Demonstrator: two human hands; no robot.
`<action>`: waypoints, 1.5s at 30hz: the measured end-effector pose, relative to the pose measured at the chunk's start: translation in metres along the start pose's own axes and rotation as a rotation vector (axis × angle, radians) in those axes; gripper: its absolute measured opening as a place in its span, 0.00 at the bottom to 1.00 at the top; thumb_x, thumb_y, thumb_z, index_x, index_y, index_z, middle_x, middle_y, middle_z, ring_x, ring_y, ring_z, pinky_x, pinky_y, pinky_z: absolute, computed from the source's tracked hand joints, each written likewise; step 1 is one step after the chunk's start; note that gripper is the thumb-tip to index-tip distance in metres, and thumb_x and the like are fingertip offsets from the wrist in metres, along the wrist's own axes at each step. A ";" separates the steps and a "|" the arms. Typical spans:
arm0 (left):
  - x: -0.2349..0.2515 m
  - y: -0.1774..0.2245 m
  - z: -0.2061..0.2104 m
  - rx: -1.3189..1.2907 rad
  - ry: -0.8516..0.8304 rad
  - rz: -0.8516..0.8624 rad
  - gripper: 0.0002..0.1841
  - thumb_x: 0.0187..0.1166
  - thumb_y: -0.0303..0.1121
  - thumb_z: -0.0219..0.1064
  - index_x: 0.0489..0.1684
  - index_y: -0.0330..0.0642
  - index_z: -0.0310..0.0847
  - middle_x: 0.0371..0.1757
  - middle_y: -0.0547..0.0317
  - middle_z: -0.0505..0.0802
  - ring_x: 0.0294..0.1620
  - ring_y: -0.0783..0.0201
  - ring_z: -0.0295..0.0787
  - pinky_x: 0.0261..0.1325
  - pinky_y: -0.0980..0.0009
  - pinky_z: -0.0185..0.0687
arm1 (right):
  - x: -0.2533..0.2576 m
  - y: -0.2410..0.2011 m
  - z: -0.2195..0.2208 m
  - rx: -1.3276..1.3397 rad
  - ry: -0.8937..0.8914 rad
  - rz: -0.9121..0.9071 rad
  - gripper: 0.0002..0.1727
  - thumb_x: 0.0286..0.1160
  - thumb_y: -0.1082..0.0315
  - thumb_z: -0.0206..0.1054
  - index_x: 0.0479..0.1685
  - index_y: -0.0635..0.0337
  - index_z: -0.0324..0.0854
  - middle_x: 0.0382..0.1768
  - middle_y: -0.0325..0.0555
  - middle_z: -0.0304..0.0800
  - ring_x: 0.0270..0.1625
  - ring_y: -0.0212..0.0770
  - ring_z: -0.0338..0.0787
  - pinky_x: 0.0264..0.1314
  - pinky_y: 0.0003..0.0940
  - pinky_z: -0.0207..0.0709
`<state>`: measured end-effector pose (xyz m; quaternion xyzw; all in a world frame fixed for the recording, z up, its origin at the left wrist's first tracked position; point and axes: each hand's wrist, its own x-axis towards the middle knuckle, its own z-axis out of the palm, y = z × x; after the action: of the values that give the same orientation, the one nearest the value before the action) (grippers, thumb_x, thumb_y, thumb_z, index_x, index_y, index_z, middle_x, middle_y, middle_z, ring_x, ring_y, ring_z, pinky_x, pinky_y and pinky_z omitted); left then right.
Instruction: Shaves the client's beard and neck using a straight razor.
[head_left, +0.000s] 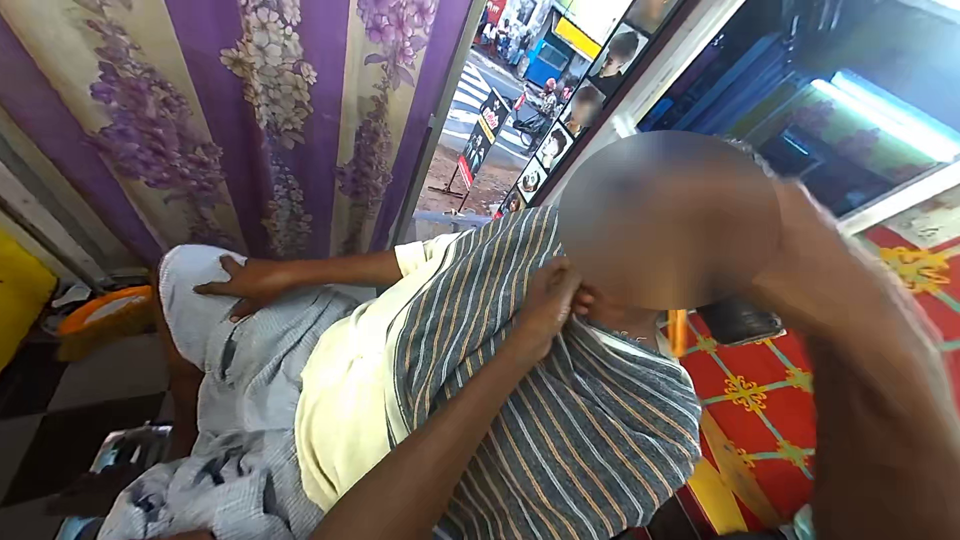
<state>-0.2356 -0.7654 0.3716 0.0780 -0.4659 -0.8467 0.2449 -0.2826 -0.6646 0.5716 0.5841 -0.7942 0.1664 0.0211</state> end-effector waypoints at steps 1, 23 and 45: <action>0.006 0.003 -0.013 0.044 0.016 0.051 0.19 0.94 0.43 0.50 0.69 0.39 0.75 0.49 0.55 0.89 0.40 0.66 0.87 0.44 0.66 0.86 | -0.021 0.001 0.025 0.291 0.120 0.040 0.08 0.84 0.62 0.64 0.49 0.54 0.86 0.39 0.38 0.95 0.36 0.33 0.93 0.38 0.30 0.90; 0.061 0.010 -0.022 0.282 -0.180 0.080 0.14 0.92 0.48 0.55 0.69 0.61 0.74 0.33 0.57 0.84 0.20 0.67 0.75 0.24 0.72 0.73 | -0.007 0.059 0.185 0.533 0.386 0.628 0.04 0.78 0.68 0.73 0.43 0.58 0.91 0.37 0.42 0.96 0.38 0.36 0.96 0.47 0.39 0.92; 0.062 -0.014 0.000 0.322 0.001 0.212 0.21 0.84 0.53 0.65 0.70 0.59 0.71 0.41 0.58 0.87 0.31 0.63 0.82 0.33 0.68 0.79 | -0.032 0.077 0.186 0.568 0.552 0.680 0.06 0.76 0.66 0.76 0.44 0.57 0.93 0.37 0.42 0.97 0.38 0.35 0.97 0.48 0.37 0.94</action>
<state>-0.2941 -0.7900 0.3660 0.0671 -0.6008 -0.7306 0.3174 -0.3144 -0.6684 0.3704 0.2102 -0.8274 0.5205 0.0152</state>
